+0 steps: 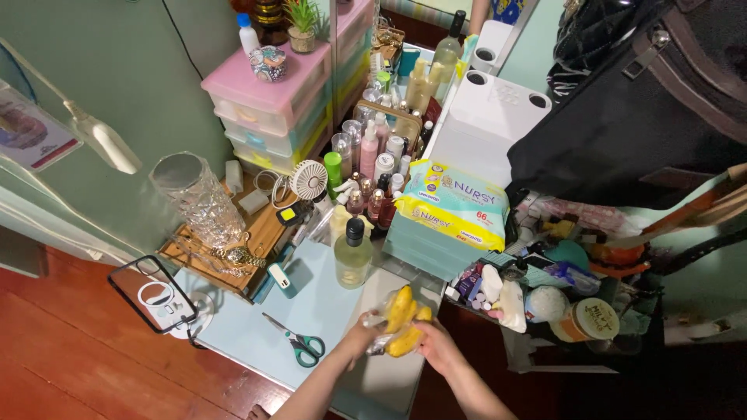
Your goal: Organizing and checking various cosmetic and personal care items on a dresser.
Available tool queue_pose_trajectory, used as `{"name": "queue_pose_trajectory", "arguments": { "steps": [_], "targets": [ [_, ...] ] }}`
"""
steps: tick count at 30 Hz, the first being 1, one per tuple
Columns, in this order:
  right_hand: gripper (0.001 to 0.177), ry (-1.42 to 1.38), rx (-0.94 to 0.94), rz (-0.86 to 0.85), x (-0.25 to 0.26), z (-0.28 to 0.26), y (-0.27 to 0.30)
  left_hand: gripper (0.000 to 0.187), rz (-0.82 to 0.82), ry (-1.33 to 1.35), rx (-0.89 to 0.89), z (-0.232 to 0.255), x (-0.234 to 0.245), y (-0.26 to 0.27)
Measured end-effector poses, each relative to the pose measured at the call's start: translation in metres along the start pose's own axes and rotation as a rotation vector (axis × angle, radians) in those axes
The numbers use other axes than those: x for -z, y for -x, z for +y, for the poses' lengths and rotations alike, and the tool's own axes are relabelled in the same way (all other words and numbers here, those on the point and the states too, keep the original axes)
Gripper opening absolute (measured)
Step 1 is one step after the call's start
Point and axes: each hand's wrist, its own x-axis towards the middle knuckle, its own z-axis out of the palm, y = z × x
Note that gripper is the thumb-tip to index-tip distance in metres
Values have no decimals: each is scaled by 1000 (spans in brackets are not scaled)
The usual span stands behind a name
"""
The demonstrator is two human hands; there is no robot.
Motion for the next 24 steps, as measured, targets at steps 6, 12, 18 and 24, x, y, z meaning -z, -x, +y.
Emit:
{"name": "queue_pose_trajectory", "arguments": {
  "steps": [6,12,18,24],
  "targets": [
    [41,21,-50,-53,22,14,-16,101,134,-519,-198,-12,-4,-2],
    [47,27,-10,-122,3,-15,4,105,-99,25,-117,39,-22,54],
    [57,112,229,-135,-45,-89,53,88,-50,-228,-521,94,-63,86],
    [59,27,506,-64,-121,-201,95,101,-5,-551,-751,238,-75,124]
  ]
}}
